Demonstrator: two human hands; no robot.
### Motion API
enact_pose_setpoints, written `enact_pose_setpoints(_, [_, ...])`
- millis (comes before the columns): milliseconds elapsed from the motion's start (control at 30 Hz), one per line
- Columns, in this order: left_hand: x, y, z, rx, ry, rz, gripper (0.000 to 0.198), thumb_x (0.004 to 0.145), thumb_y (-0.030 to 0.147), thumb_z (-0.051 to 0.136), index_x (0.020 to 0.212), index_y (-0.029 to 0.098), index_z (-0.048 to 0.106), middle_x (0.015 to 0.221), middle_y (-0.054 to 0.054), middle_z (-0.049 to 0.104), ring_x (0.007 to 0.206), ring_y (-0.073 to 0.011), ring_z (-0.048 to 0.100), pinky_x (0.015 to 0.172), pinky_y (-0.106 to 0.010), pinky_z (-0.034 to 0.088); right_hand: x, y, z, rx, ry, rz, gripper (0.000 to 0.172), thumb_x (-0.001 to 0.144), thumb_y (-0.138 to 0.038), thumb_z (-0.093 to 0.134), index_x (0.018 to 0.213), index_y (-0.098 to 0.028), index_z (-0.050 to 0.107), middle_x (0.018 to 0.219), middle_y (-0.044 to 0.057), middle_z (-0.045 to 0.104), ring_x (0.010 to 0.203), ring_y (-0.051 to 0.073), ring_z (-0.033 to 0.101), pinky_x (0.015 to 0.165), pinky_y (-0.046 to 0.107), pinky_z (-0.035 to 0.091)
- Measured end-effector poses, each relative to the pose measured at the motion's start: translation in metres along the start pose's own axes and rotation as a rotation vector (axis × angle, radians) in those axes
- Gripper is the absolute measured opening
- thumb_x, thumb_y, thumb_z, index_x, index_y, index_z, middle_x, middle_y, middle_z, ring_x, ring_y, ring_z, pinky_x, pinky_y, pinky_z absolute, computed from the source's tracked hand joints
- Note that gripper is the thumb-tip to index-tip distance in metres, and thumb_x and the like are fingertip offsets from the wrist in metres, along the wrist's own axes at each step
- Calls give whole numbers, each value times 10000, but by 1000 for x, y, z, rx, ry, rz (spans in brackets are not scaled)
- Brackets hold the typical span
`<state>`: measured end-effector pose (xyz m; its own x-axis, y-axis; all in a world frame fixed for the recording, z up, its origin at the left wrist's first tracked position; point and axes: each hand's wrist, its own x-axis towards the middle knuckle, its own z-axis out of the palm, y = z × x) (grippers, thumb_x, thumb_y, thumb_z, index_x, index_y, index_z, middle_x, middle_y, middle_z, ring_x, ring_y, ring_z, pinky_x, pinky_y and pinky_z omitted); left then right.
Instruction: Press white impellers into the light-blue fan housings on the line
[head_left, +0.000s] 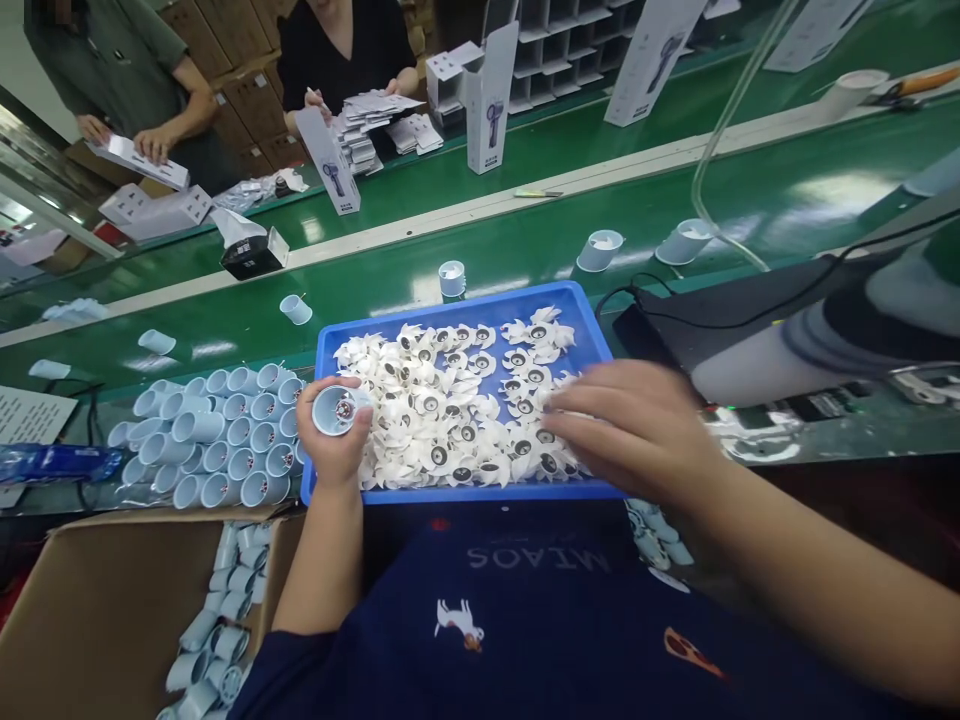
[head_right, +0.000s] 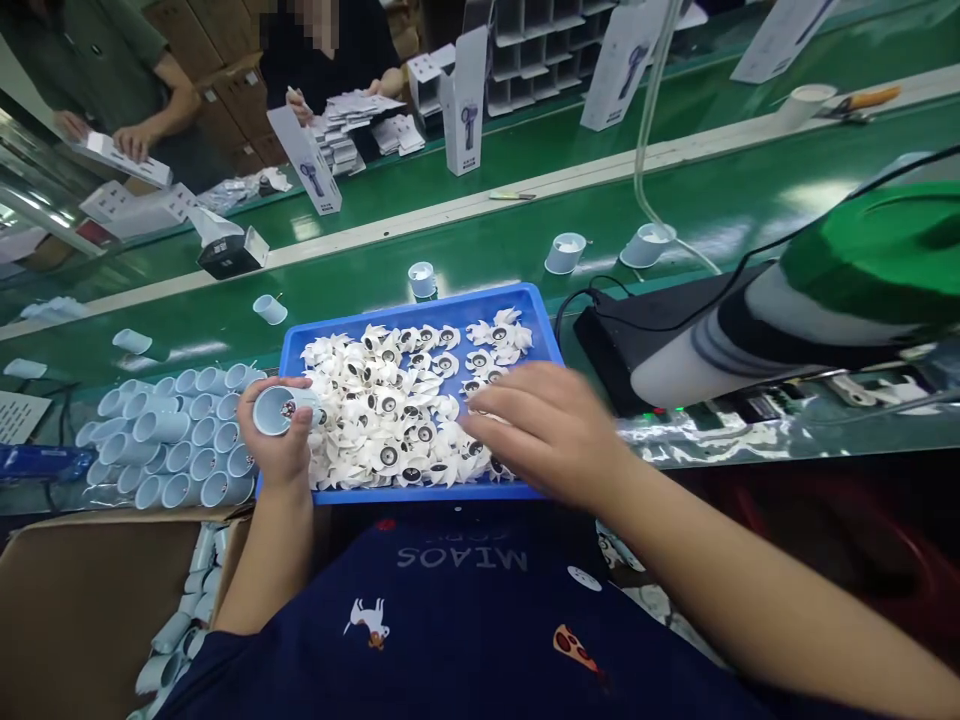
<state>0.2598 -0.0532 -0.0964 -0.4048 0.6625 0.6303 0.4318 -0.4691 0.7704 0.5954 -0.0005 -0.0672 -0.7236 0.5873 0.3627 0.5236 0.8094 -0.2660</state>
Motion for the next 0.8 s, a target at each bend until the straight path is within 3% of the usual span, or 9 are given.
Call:
enact_pose_setpoints(67, [-1,5,-1,-6,9,-20,586,726,515,819,1121,200,521,948,-44,702,892,-211,715,881,-407,551,32,-6,25,-106,-306,-22,196,919,-81,576,1004,-176,725,1057,85,683,1013,242,613,896,376,462])
enact_pose_setpoints(133, [-1,13,-5,-37,-2,-40,580,731,504,818,1131,205,523,951,-43,708,893,-212,715,867,-402,555,57,-7,46,-170,-509,-13,198,863,-6,590,929,-138,723,974,90,686,922,230,633,834,335,462])
enact_pose_setpoints(300, [-4,38,-13,-106,-53,-55,544,728,435,840,1129,208,551,956,-42,718,891,-204,707,851,-378,553,77,-6,72,-204,-618,72,205,908,-61,541,1030,-111,699,1005,131,653,884,242,641,761,315,439])
enact_pose_setpoints(433, [-2,50,-10,-86,-112,-87,538,720,435,846,1109,211,550,941,-34,705,894,-207,702,840,-369,551,78,-8,75,-152,-614,158,259,896,-49,497,1066,-103,685,1053,153,639,929,281,640,829,370,438])
enact_pose_setpoints(567, [-2,50,-6,-59,-219,-127,518,700,357,869,1081,217,548,965,-39,689,912,-195,680,836,-332,531,78,0,65,19,-498,331,190,806,-74,550,964,-67,655,1069,208,616,1050,357,595,937,461,409])
enact_pose_setpoints(667, [-10,42,-6,-108,-316,-173,591,719,375,848,1167,240,487,1052,-55,668,974,-202,662,863,-337,522,67,1,45,365,-375,413,184,821,-208,561,974,-116,607,1057,165,608,1039,311,581,925,437,443])
enact_pose_setpoints(800, [-21,37,-3,-226,-529,-249,652,834,531,689,1343,251,393,1204,-115,630,1068,-246,645,897,-385,520,44,-19,23,1028,-233,457,446,863,-520,464,1143,-173,476,1012,100,600,850,199,611,817,377,535])
